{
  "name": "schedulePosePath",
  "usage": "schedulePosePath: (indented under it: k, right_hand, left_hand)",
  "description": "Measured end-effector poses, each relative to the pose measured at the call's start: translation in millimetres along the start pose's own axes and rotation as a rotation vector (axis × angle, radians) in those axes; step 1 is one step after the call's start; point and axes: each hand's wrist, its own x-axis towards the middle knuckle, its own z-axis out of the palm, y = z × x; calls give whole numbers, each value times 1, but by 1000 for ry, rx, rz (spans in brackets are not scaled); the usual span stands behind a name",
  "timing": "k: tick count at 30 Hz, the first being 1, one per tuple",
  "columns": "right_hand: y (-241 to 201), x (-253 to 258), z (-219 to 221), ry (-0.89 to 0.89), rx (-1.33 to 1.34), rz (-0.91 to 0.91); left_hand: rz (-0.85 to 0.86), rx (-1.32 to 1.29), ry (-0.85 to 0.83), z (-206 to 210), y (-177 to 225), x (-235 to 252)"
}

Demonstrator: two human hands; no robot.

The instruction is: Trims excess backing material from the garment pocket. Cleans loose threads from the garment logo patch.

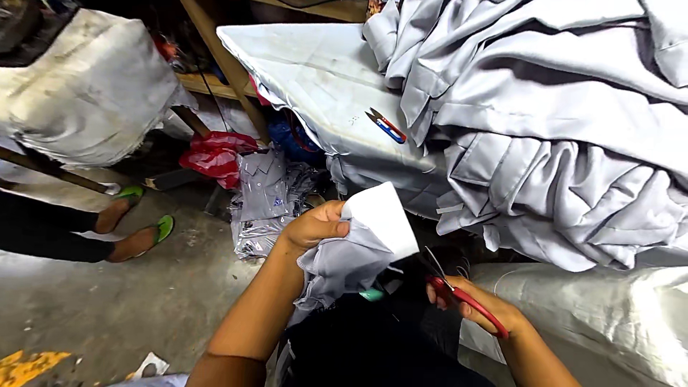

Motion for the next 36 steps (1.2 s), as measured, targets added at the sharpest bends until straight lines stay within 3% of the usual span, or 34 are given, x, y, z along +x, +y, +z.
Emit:
schedulePosePath:
  k: [6, 12, 19, 25, 29, 36]
  right_hand:
    - [11, 7, 6, 46, 52, -27]
    - [41, 0, 13, 76, 174, 89]
    - [19, 7, 15, 53, 74, -70]
    - [-32, -21, 7, 181, -4, -215]
    - [-33, -40, 11, 247, -62, -175]
    - [10, -42, 46, 329, -9, 86]
  left_hand:
    - [-305, 30, 264, -12, -28, 11]
    - [-254, -26, 371, -20, -35, -19]
    - [-230, -92, 342, -4, -38, 7]
    - [-264, -109, 190, 66, -12, 69]
    - [-349, 121, 259, 69, -19, 71]
    - [-500, 634, 456, 41, -69, 12]
